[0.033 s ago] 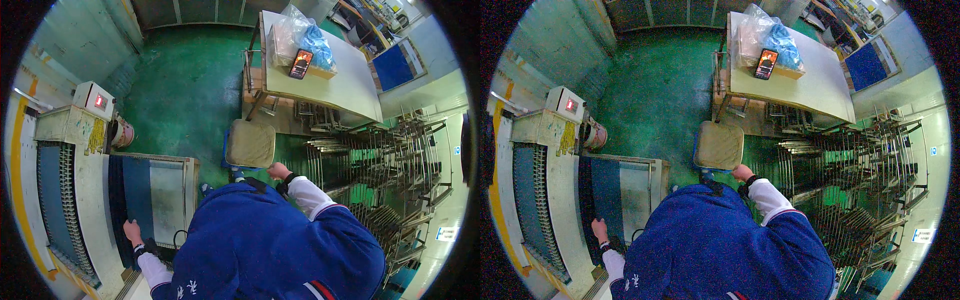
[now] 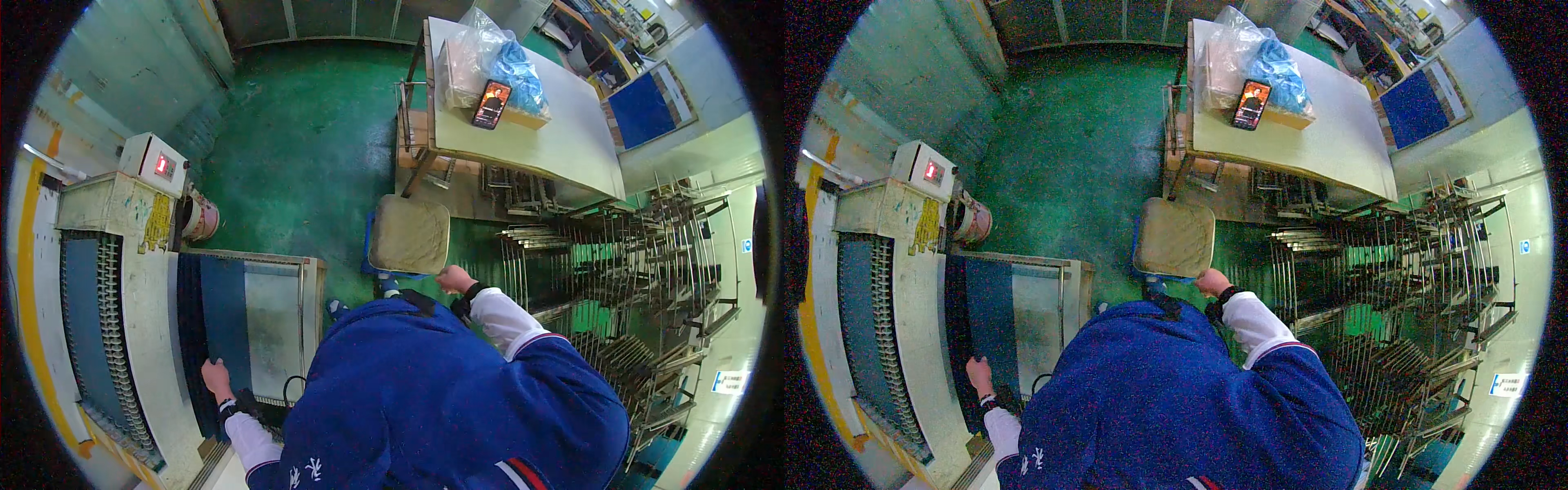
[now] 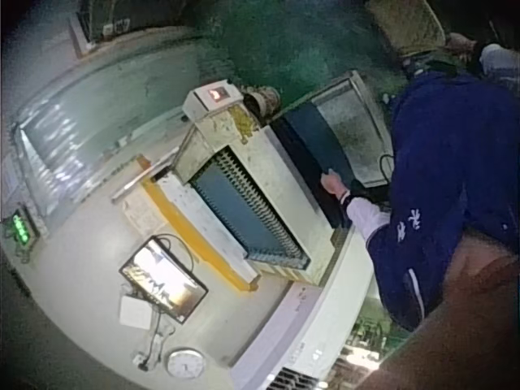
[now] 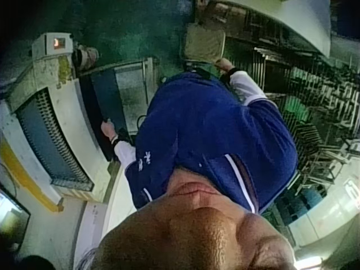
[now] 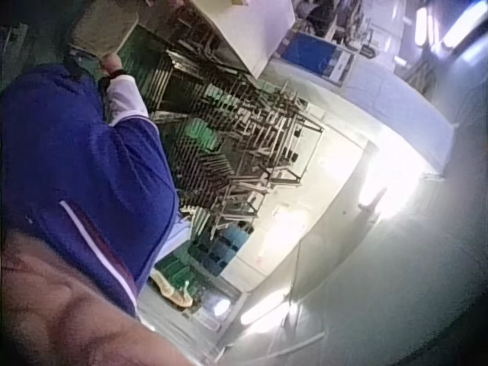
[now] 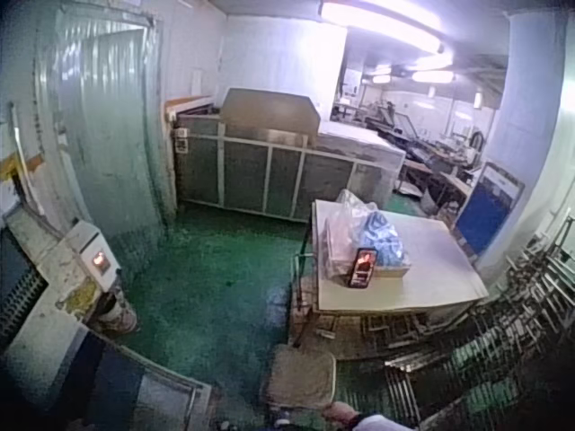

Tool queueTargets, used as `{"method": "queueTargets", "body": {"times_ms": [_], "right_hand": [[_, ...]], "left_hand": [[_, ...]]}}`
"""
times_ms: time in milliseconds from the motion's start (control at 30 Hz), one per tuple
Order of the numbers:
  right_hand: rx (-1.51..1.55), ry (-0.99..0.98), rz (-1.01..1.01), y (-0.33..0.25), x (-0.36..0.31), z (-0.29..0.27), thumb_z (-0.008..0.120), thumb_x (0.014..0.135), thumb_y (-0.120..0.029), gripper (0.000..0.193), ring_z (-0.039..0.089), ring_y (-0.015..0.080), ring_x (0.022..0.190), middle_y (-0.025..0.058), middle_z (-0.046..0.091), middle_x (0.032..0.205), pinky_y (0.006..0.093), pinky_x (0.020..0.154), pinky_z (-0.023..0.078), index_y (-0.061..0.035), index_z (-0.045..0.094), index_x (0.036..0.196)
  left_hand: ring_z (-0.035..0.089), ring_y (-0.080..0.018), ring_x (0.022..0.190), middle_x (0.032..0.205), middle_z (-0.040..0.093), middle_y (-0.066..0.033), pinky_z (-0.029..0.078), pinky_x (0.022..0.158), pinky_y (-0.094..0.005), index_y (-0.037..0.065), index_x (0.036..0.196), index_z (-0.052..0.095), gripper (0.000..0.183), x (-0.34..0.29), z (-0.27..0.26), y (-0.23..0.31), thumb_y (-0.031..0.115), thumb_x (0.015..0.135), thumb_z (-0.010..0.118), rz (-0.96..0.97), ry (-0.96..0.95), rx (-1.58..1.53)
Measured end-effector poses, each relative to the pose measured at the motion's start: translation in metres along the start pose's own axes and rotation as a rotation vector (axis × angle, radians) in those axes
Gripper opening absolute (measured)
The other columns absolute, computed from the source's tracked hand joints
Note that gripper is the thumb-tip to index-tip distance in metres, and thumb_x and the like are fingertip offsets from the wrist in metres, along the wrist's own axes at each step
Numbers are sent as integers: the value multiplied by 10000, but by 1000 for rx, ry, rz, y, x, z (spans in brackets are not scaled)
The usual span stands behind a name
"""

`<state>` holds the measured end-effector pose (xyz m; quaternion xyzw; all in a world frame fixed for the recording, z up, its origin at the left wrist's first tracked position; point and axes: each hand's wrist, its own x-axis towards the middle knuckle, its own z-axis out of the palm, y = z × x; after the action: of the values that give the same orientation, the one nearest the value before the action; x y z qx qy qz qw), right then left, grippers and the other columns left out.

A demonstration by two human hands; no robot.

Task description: The recorder is feeding sheets of material into an industrial processing machine.

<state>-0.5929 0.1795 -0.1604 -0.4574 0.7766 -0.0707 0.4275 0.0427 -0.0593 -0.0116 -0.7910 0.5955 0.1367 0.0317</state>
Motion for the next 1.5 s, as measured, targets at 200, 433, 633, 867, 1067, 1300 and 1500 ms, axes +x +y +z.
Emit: {"method": "queueTargets", "body": {"times_ms": [200,433,633,867,1067,1300,1500], "right_hand": [[314,2,253,-25,-12,-10,555,732,-263,285,603,237,501,122,597,562,336,525,491,-1,600,630],[76,-12,-22,10,3,7,562,731,-275,292,603,233,493,113,597,552,340,509,493,-6,597,623],[137,10,108,-4,2,5,560,733,-278,291,603,227,492,111,599,551,337,511,491,-11,603,625],[15,14,-77,15,10,14,551,724,-281,289,601,238,493,114,600,555,346,532,492,-12,603,630],[88,-8,27,3,3,6,543,718,-270,277,593,238,490,113,599,553,349,534,486,-18,602,617],[84,13,16,17,7,15,557,704,-283,290,595,245,506,110,598,551,354,539,481,-16,612,605],[166,-6,91,-3,-2,3,551,715,-254,268,601,244,511,122,602,573,354,537,488,2,610,662]], "left_hand": [[564,-386,888,936,601,-222,446,738,-423,-12,990,593,300,2,6,-7,171,753,604,-14,31,35],[568,-380,886,934,608,-206,446,743,-421,1,977,605,281,-3,-2,3,173,755,596,-33,25,22],[567,-380,888,943,605,-208,447,741,-420,-2,972,604,270,-5,-2,5,157,755,605,-30,36,28],[569,-379,880,938,604,-207,448,732,-423,1,960,608,265,0,3,-3,167,754,607,-7,43,6],[574,-377,862,914,608,-206,448,710,-432,0,942,612,253,-4,0,1,168,752,607,-22,44,19],[578,-369,865,912,612,-202,453,713,-429,8,959,613,261,-4,-2,5,182,765,604,-16,48,35],[574,-369,879,934,608,-201,451,730,-427,6,983,605,280,1,3,-3,187,769,603,-9,32,32]]}}
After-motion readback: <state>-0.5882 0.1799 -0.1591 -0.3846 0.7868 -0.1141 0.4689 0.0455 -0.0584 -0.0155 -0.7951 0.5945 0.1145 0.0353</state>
